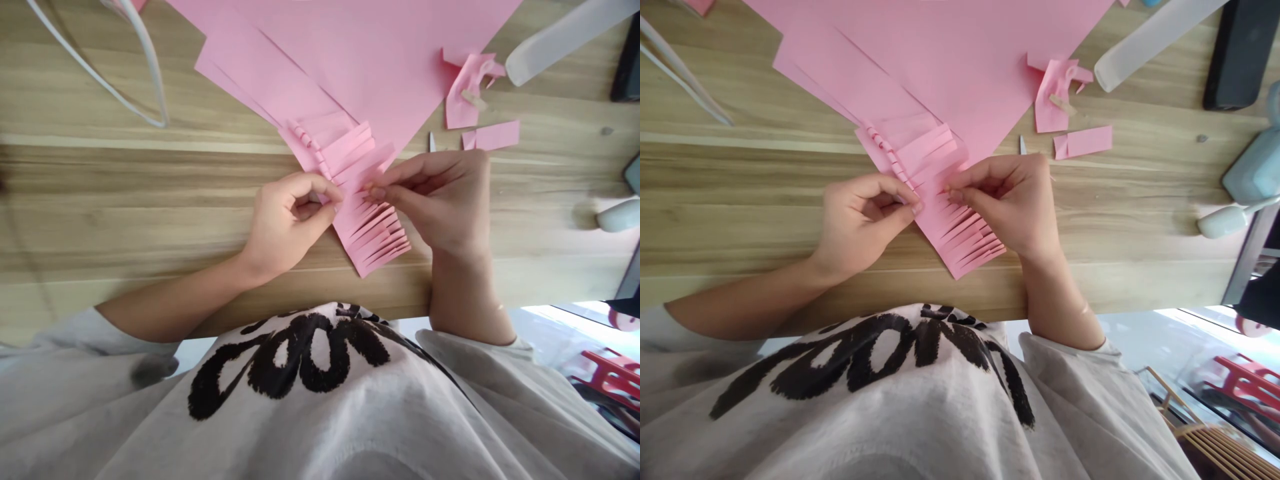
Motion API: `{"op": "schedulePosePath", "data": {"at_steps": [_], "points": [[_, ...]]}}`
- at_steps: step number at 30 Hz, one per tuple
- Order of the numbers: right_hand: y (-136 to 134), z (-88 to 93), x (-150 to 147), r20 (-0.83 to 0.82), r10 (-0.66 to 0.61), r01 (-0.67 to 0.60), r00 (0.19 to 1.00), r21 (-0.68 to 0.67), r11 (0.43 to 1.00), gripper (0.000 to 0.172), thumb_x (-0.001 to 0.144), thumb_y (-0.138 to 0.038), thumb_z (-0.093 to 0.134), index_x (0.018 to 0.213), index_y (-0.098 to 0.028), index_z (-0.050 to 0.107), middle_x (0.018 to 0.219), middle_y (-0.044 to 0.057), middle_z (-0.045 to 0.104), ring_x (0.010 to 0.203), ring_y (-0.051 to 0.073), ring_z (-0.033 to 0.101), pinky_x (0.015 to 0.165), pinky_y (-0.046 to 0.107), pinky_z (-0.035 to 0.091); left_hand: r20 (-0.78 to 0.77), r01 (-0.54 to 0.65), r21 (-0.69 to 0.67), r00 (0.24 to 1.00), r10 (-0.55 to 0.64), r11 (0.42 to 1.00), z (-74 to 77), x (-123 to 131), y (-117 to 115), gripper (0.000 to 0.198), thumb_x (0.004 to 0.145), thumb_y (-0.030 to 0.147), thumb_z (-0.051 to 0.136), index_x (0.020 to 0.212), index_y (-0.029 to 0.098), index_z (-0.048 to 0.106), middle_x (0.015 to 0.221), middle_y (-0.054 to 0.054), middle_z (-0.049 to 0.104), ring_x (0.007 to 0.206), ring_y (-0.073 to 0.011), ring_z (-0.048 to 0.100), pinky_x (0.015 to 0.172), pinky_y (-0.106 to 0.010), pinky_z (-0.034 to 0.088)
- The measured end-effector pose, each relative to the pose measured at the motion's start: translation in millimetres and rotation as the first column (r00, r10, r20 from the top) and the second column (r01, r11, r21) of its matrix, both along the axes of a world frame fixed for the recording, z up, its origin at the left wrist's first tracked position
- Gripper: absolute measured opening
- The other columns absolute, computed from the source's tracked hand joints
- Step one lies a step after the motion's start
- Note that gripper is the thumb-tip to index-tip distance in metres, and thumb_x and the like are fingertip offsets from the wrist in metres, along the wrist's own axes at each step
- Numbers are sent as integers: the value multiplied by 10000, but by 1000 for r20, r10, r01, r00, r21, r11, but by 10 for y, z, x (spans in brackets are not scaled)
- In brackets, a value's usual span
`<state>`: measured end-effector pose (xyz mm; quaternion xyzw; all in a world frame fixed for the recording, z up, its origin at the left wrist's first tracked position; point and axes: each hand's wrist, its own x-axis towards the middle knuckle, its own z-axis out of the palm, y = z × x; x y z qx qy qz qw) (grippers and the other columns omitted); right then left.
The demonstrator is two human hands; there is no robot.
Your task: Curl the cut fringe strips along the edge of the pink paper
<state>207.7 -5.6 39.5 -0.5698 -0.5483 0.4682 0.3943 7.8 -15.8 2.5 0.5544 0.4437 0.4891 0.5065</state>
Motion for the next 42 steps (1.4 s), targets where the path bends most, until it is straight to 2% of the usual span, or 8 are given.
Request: {"op": "schedulePosePath", "data": {"at_steps": [6, 11, 17, 20, 24, 33, 39, 42], "points": [[5, 29, -33, -2, 0, 1, 1000, 10, 1000, 277, 654, 0, 860, 720, -263, 802, 750, 8, 800, 724, 219, 755, 690, 382, 653, 9, 16, 22, 1000, -17, 1000, 2, -3, 2, 122, 760, 51, 761, 809, 162, 765, 768, 15, 755, 679, -85, 684, 598, -163, 543], [8, -5, -10, -15, 27, -27, 1000, -11, 1000, 183, 708, -95, 867, 782, -252, 811, 789, 13, 804, 726, 194, 744, 687, 355, 647, 1, 37, 47, 999, -37, 998, -18, -18, 11, 120, 777, 55, 756, 818, 168, 754, 761, 1, 746, 650, -85, 667, 562, -181, 515], [24, 0, 55, -117, 140, -145, 983, -41, 988, 189, 718, -107, 864, 798, -273, 822, 798, -6, 798, 728, 154, 722, 647, 290, 626, 23, 13, 5, 1000, -13, 1000, -40, -15, 2, 131, 750, 62, 754, 813, 177, 764, 749, 6, 737, 640, -74, 639, 549, -176, 479], [35, 18, 75, -169, 190, -206, 967, -80, 975, 162, 791, -131, 815, 883, -263, 834, 815, -3, 804, 710, 133, 732, 670, 270, 638, 4, 12, -6, 1000, -12, 1000, -23, -11, -2, 117, 759, 70, 751, 815, 172, 760, 756, 13, 736, 632, -72, 638, 551, -173, 485], [40, 40, 66, -201, 221, -247, 954, -115, 962, 170, 800, -115, 796, 920, -230, 833, 848, 10, 816, 743, 140, 754, 703, 272, 659, -15, 7, 11, 1000, -6, 1000, 7, -3, -5, 111, 769, 67, 742, 813, 168, 754, 767, 15, 746, 641, -73, 651, 548, -167, 493], [7, 20, -1, -93, 52, -63, 994, -128, 990, 158, 729, -122, 854, 818, -249, 823, 782, 0, 812, 717, 198, 776, 749, 382, 712, 37, 5, 15, 999, -5, 1000, -9, 10, -3, 147, 744, 42, 753, 801, 177, 767, 754, 7, 753, 652, -62, 675, 579, -135, 521], [-12, 37, -19, -60, 15, -20, 998, -86, 996, 179, 685, -98, 873, 747, -251, 803, 730, 1, 797, 686, 202, 758, 677, 372, 692, 28, 4, -6, 1000, -4, 1000, 2, 6, -8, 145, 741, 43, 760, 798, 175, 765, 757, 9, 748, 673, -74, 678, 594, -148, 526], [-14, 32, -19, -69, 40, -44, 997, -64, 997, 195, 699, -67, 848, 724, -254, 797, 734, 11, 794, 688, 193, 754, 668, 349, 674, 26, 10, -19, 1000, -9, 1000, 9, 4, -7, 140, 742, 40, 760, 800, 168, 766, 754, 8, 744, 678, -69, 675, 603, -139, 525]]}}
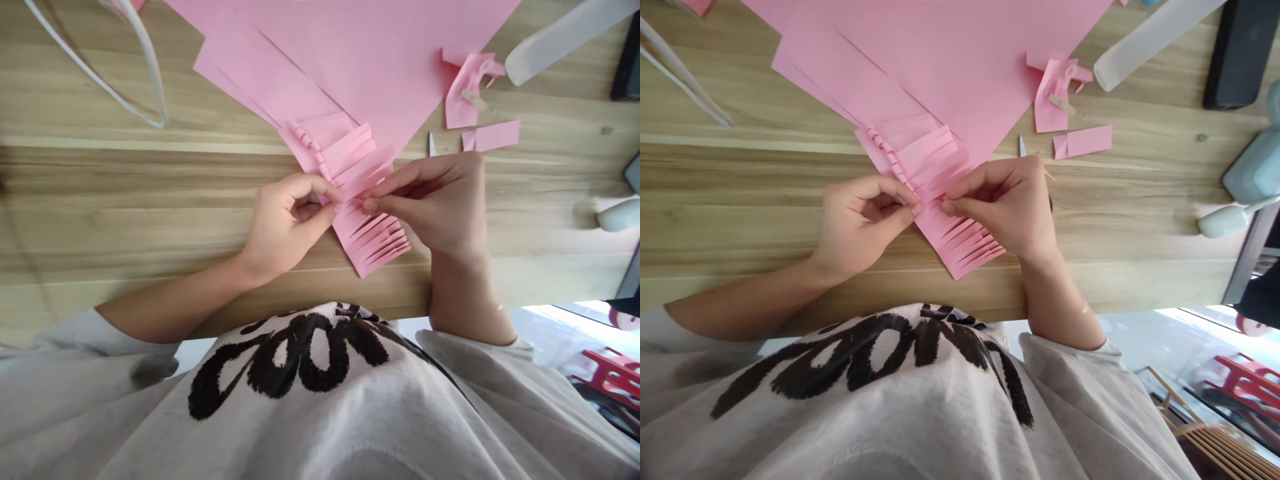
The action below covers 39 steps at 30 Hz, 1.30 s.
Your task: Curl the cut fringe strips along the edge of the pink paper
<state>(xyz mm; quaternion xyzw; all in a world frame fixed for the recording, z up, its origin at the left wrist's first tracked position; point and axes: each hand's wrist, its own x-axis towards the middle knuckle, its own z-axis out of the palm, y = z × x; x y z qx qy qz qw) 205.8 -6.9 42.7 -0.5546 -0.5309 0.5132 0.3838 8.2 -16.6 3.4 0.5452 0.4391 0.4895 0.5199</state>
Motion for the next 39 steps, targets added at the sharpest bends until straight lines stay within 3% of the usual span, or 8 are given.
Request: {"op": "schedulePosePath", "data": {"at_steps": [5, 11, 22, 28, 35, 39], "points": [[1, -36, 2, 42, 3, -4, 999, 27, 1000, 187, 656, -100, 892, 682, -243, 774, 738, 13, 778, 691, 203, 737, 656, 372, 649, -5, 3, -19, 1000, -3, 1000, 15, 2, -3, 140, 747, 48, 760, 801, 177, 762, 756, 13, 741, 681, -83, 673, 600, -164, 529], [8, -32, 4, 57, -33, 32, 998, 32, 999, 170, 703, -116, 865, 757, -265, 803, 771, 4, 802, 723, 208, 758, 695, 383, 663, -31, 5, 12, 999, -4, 1000, 19, 2, -2, 121, 773, 67, 750, 805, 184, 748, 772, 11, 744, 691, -99, 680, 602, -194, 535], [5, -36, 12, 58, -51, 50, 997, 19, 999, 176, 718, -96, 843, 780, -258, 811, 777, -9, 808, 711, 202, 764, 698, 382, 673, -15, -2, 3, 1000, 2, 1000, -5, -3, -4, 132, 751, 59, 756, 803, 181, 763, 756, 9, 739, 650, -76, 648, 566, -177, 495], [1, 1, 4, 71, -21, 18, 997, 43, 999, 204, 719, -83, 845, 766, -277, 804, 791, 4, 807, 744, 210, 746, 725, 379, 649, -8, 6, 4, 1000, -6, 1000, -3, -3, -3, 146, 752, 49, 755, 805, 185, 766, 768, 8, 749, 679, -87, 669, 602, -178, 530], [18, -30, -17, 80, -14, 9, 997, 64, 998, 210, 641, -101, 885, 668, -271, 765, 710, 3, 776, 675, 207, 704, 627, 373, 614, -12, 21, 20, 1000, -21, 1000, -17, -1, -9, 141, 759, 67, 753, 820, 193, 761, 775, 11, 742, 672, -97, 662, 586, -203, 521], [9, -39, -5, 93, -20, 16, 995, 43, 999, 166, 695, -116, 860, 734, -262, 793, 764, 1, 795, 714, 209, 738, 690, 386, 652, -43, 18, 15, 999, -18, 1000, 9, -3, -8, 118, 776, 71, 755, 809, 183, 746, 761, 9, 731, 679, -101, 667, 597, -208, 533]]}}
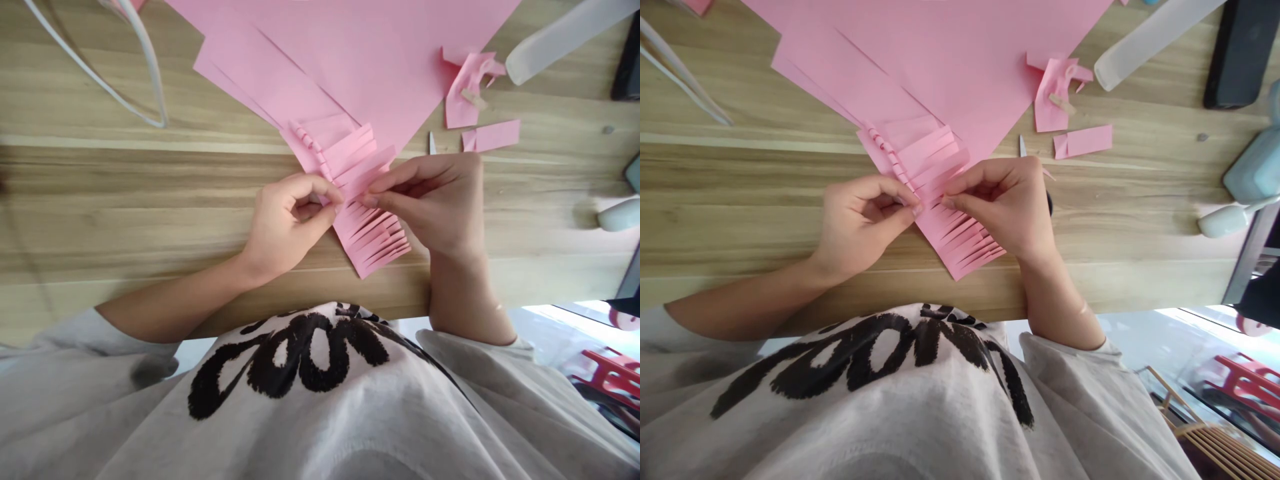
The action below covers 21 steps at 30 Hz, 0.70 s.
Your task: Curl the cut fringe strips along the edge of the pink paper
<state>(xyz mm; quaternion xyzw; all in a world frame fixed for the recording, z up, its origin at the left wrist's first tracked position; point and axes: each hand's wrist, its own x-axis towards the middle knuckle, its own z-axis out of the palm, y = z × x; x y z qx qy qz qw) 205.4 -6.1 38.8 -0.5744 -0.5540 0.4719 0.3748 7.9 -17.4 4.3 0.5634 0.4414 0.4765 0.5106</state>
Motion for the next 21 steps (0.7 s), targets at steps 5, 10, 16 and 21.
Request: {"op": "schedulePosePath", "data": {"at_steps": [5, 10, 16, 21], "points": [[-5, 7, 9, -6, -27, 27, 1000, 8, 1000, 175, 728, -104, 835, 784, -269, 813, 787, -11, 809, 731, 213, 759, 708, 393, 662, 37, -5, 20, 999, 4, 1000, -9, 0, 12, 141, 767, 40, 749, 801, 177, 756, 764, 3, 745, 677, -84, 677, 598, -174, 532], [-7, 20, -5, 5, -25, 25, 1000, 19, 999, 190, 702, -92, 850, 750, -270, 805, 774, -9, 803, 732, 210, 748, 713, 388, 658, -4, 2, 38, 1000, -2, 999, -20, -9, 12, 129, 773, 55, 753, 815, 176, 753, 772, 3, 747, 671, -86, 676, 587, -183, 532], [-8, 2, -20, -39, 16, -14, 999, 30, 999, 213, 663, -60, 875, 700, -249, 787, 732, 2, 781, 697, 198, 718, 655, 366, 620, 14, 10, 18, 1000, -10, 1000, -14, -8, 3, 116, 763, 67, 762, 816, 170, 760, 771, 8, 746, 674, -88, 656, 587, -182, 519], [-8, -3, 0, -3, 55, -55, 998, 34, 998, 203, 725, -60, 834, 784, -254, 813, 808, 6, 804, 780, 201, 748, 728, 360, 636, 10, -1, -2, 1000, 1, 1000, -7, -4, 6, 140, 752, 50, 753, 806, 178, 765, 758, 20, 739, 666, -87, 648, 590, -180, 516]]}}
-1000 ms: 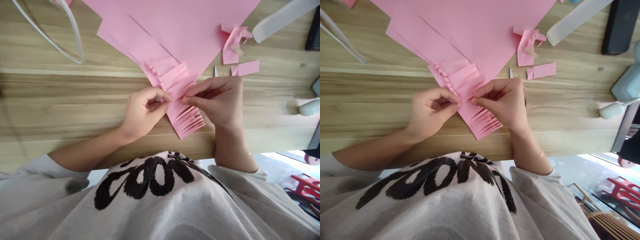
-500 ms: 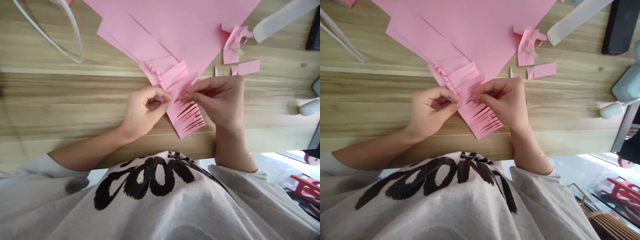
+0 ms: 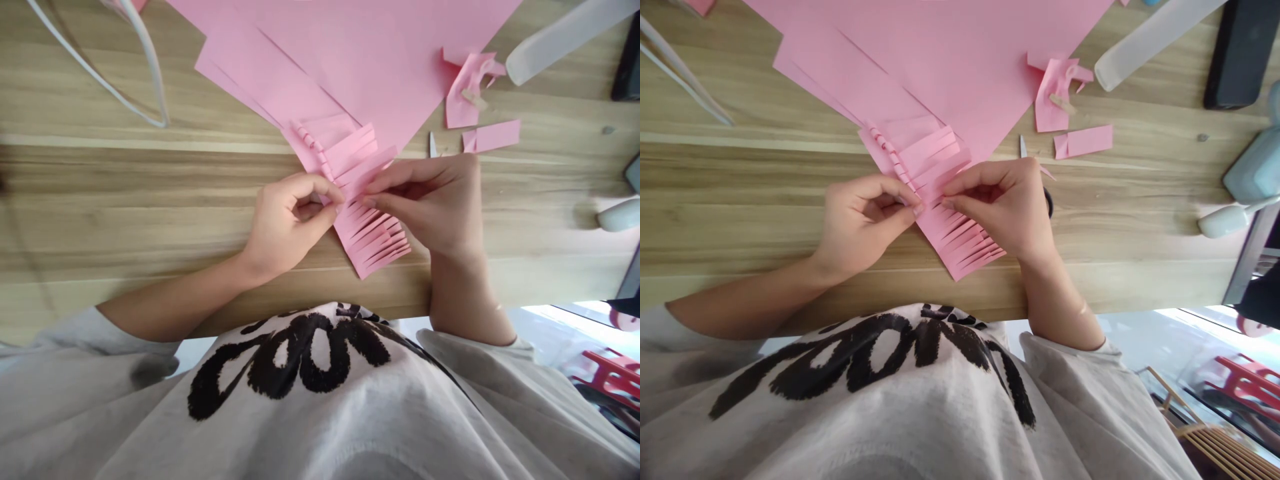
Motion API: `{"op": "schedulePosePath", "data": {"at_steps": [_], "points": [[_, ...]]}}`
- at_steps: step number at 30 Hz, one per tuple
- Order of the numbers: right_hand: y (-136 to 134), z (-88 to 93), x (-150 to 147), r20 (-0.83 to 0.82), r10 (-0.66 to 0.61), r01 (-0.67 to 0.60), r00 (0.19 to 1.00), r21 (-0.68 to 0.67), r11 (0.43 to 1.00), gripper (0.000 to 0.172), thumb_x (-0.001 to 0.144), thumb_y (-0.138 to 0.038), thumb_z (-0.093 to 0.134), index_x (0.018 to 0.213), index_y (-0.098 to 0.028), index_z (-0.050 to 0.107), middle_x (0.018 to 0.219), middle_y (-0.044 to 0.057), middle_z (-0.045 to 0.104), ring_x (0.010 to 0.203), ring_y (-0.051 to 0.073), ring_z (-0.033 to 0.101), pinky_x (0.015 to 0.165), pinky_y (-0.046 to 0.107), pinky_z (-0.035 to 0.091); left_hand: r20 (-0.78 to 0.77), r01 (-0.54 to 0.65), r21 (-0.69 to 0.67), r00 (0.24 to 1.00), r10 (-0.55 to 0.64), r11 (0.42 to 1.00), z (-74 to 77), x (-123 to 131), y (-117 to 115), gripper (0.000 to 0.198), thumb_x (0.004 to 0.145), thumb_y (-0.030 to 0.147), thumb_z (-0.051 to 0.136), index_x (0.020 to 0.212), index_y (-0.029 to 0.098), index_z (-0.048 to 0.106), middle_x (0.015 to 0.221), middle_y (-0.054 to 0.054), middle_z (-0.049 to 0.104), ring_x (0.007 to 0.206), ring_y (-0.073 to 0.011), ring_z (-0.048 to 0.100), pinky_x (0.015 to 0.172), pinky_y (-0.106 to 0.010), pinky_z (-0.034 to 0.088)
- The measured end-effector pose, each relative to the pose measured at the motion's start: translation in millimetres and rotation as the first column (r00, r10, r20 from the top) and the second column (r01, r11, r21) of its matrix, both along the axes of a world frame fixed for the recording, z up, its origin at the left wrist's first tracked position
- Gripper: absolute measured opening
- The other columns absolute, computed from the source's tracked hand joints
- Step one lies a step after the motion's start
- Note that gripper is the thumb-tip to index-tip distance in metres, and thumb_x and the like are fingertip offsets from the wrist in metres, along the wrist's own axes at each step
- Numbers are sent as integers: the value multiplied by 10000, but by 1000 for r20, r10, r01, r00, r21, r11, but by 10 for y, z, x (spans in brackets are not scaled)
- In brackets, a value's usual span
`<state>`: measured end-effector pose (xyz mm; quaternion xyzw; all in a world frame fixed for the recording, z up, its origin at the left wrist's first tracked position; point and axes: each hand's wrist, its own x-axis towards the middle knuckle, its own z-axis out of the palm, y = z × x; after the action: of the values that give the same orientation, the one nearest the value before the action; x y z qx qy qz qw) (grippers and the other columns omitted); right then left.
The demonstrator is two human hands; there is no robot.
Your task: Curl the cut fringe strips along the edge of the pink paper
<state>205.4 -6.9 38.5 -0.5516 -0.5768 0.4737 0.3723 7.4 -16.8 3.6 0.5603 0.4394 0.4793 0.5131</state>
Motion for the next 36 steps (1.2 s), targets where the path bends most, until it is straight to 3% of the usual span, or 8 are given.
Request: {"op": "schedulePosePath", "data": {"at_steps": [13, 21, 27, 36], "points": [[19, 44, 20, 36, 26, -25, 999, -35, 999, 232, 747, -41, 802, 835, -253, 835, 879, -7, 830, 851, 192, 790, 821, 345, 671, 18, -21, 1, 1000, 21, 1000, 11, 9, -1, 155, 745, 19, 750, 808, 160, 773, 769, 14, 754, 694, -77, 679, 610, -149, 529], [0, 40, -3, 54, -55, 54, 997, 9, 998, 198, 699, -44, 838, 755, -232, 815, 769, -6, 809, 734, 196, 764, 708, 360, 668, 10, 9, 12, 1000, -10, 1000, -7, -3, -3, 145, 763, 39, 749, 815, 173, 758, 771, 13, 741, 677, -81, 657, 597, -172, 520], [-10, 30, -29, 12, -11, 11, 1000, 27, 1000, 209, 660, -39, 868, 704, -224, 782, 724, 2, 784, 683, 184, 722, 623, 343, 601, 16, 21, -11, 1000, -21, 1000, 12, -2, -6, 166, 752, 14, 747, 820, 164, 763, 783, 17, 757, 710, -77, 692, 648, -152, 555], [-4, 12, -23, -6, -22, 23, 1000, 17, 1000, 223, 710, -27, 830, 753, -244, 799, 737, -4, 776, 677, 174, 712, 628, 347, 601, -9, 22, -19, 1000, -22, 1000, 26, -8, 7, 121, 765, 52, 758, 820, 159, 761, 765, 12, 742, 673, -78, 654, 591, -164, 519]]}}
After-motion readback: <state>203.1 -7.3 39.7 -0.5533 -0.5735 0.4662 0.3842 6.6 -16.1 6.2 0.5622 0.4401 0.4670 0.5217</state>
